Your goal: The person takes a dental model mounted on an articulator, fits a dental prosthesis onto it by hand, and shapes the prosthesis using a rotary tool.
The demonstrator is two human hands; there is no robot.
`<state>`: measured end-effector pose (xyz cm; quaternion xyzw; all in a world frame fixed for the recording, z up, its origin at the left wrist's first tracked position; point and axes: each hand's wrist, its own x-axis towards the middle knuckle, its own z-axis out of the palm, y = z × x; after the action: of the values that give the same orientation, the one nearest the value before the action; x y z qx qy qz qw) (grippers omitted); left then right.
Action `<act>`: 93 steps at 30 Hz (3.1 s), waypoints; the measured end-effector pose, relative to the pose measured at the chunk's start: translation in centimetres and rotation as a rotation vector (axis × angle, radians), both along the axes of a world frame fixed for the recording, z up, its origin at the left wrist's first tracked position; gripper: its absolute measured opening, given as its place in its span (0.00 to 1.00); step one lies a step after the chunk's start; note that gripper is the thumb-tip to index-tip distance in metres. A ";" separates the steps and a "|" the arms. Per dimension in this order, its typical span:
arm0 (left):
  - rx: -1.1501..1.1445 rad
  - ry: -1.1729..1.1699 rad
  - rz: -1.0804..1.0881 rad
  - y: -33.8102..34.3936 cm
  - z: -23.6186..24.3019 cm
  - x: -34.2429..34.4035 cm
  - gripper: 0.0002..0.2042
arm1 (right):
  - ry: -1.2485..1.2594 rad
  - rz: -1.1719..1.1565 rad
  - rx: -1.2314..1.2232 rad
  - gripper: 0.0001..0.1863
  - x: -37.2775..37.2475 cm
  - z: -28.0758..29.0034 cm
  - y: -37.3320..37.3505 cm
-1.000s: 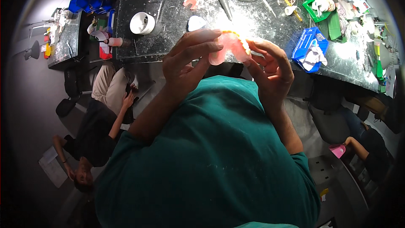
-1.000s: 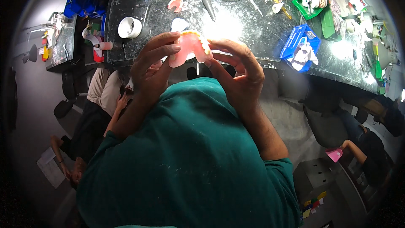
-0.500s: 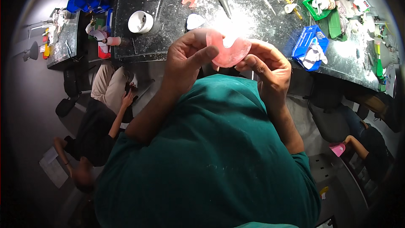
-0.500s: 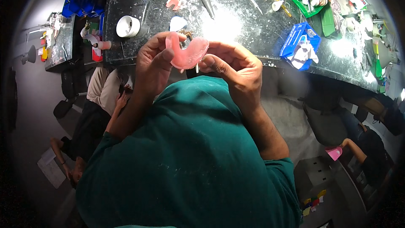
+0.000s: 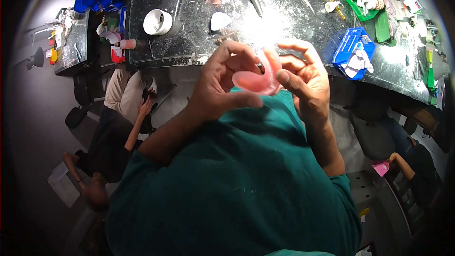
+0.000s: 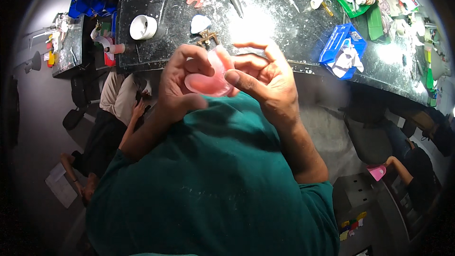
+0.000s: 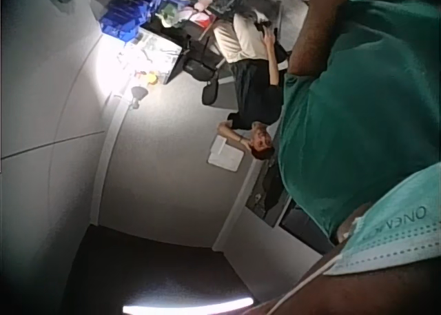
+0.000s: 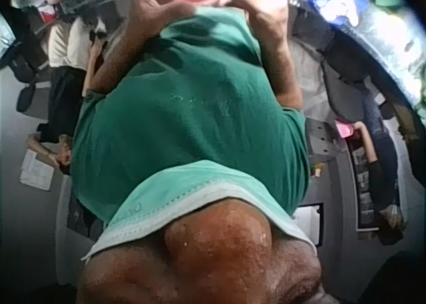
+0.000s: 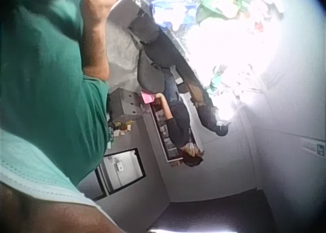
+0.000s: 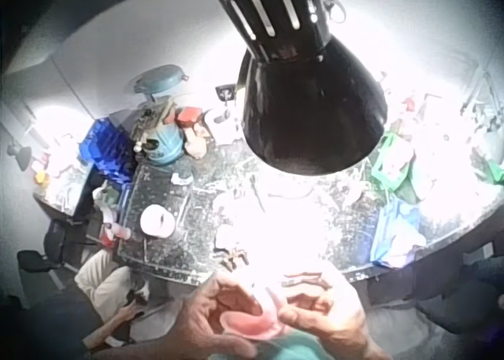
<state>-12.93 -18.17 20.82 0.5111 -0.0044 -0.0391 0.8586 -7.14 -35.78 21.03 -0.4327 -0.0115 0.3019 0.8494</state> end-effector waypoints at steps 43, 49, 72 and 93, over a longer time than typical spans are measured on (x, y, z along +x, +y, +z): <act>0.430 0.078 0.005 -5.4 -3.0 3.2 0.20 | 0.284 0.493 0.151 0.12 6.5 -6.4 -7.1; 0.028 0.276 -0.055 -1.4 -1.8 1.0 0.25 | 0.030 0.373 -0.069 0.10 5.0 -3.5 -3.8; -0.173 0.240 0.261 6.4 -3.4 -4.2 0.23 | -0.732 0.269 -1.597 0.26 11.5 -12.1 12.2; 0.090 0.183 0.539 7.0 -3.0 -3.9 0.16 | -0.885 0.114 -0.010 0.23 1.2 -8.4 6.1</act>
<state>-16.85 -11.17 17.85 0.5259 0.2109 0.1443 0.8112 -5.93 -29.65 12.60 -0.5229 -0.3963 0.1340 0.7427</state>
